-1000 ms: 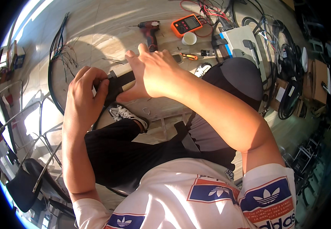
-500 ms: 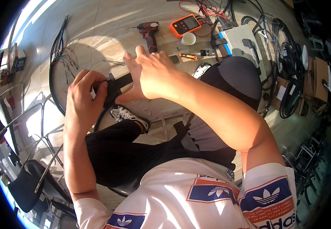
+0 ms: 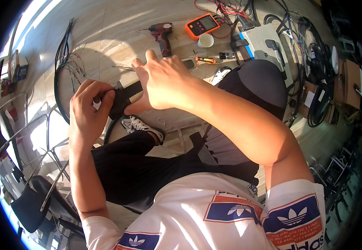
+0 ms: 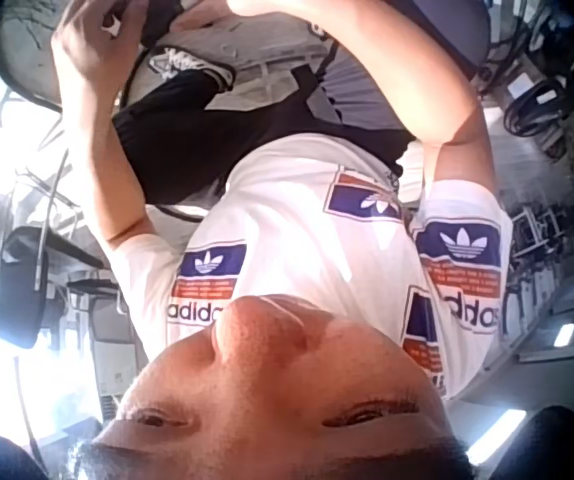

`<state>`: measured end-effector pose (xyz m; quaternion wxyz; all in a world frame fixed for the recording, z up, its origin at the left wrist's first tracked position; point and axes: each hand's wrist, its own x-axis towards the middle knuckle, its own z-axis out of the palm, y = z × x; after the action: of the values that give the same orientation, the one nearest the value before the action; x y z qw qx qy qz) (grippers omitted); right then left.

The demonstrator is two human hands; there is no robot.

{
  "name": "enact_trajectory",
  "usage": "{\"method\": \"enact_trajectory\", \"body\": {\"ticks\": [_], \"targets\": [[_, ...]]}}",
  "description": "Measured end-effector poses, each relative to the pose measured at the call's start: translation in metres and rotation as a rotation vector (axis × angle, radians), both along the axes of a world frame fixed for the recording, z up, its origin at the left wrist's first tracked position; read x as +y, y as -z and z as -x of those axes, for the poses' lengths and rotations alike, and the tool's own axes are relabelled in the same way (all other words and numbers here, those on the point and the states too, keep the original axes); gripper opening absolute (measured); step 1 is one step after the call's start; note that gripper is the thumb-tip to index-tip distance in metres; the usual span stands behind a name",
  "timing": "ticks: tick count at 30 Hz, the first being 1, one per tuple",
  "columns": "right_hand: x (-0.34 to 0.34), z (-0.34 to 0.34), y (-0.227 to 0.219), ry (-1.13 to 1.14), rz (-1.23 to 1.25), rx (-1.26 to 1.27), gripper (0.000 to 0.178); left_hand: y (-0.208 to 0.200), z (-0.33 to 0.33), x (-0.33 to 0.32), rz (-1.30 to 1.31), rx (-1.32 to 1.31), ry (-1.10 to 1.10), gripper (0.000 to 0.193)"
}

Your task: The person manipulates a white electric vehicle charging connector and its attached black cable. They use a screwdriver and an electric drill to remove and install screws on the connector housing.

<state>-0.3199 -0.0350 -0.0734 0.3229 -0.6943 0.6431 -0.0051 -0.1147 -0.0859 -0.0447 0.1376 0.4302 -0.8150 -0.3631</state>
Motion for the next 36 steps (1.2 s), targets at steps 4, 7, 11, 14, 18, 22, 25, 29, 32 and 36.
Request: {"method": "enact_trajectory", "body": {"ticks": [4, 7, 11, 14, 18, 22, 25, 29, 32, 36], "targets": [[0.002, 0.001, -0.002, -0.012, -0.022, 0.012, 0.124, 0.0, 0.001, 0.0, -0.03, -0.049, 0.005, 0.011], [0.002, 0.001, -0.004, -0.016, -0.033, 0.028, 0.124, 0.0, 0.003, 0.0, -0.069, -0.041, 0.002, 0.011], [0.003, 0.002, -0.003, -0.014, -0.036, 0.031, 0.125, -0.003, 0.003, -0.002, -0.054, -0.051, 0.026, 0.013], [0.003, 0.002, -0.001, -0.022, -0.011, 0.034, 0.124, -0.003, 0.004, 0.001, -0.013, -0.055, 0.025, 0.013], [0.002, 0.002, -0.001, -0.03, -0.005, 0.026, 0.12, 0.0, 0.004, 0.001, -0.033, -0.041, 0.021, 0.012], [0.0, 0.001, -0.001, -0.037, -0.024, 0.033, 0.117, 0.001, 0.003, -0.001, -0.045, -0.05, 0.026, 0.012], [0.001, 0.001, -0.003, -0.035, -0.034, 0.038, 0.117, 0.0, 0.003, -0.001, -0.07, -0.06, 0.02, 0.012], [0.004, 0.002, -0.004, -0.023, 0.003, 0.045, 0.117, -0.001, 0.005, -0.002, -0.101, -0.08, -0.003, 0.013], [0.003, 0.003, -0.006, -0.06, -0.031, 0.043, 0.123, -0.003, 0.006, -0.003, -0.152, -0.129, -0.026, 0.014], [0.004, 0.004, -0.005, -0.063, -0.032, 0.045, 0.124, -0.01, 0.01, -0.006, -0.187, -0.135, -0.025, 0.014]]}}
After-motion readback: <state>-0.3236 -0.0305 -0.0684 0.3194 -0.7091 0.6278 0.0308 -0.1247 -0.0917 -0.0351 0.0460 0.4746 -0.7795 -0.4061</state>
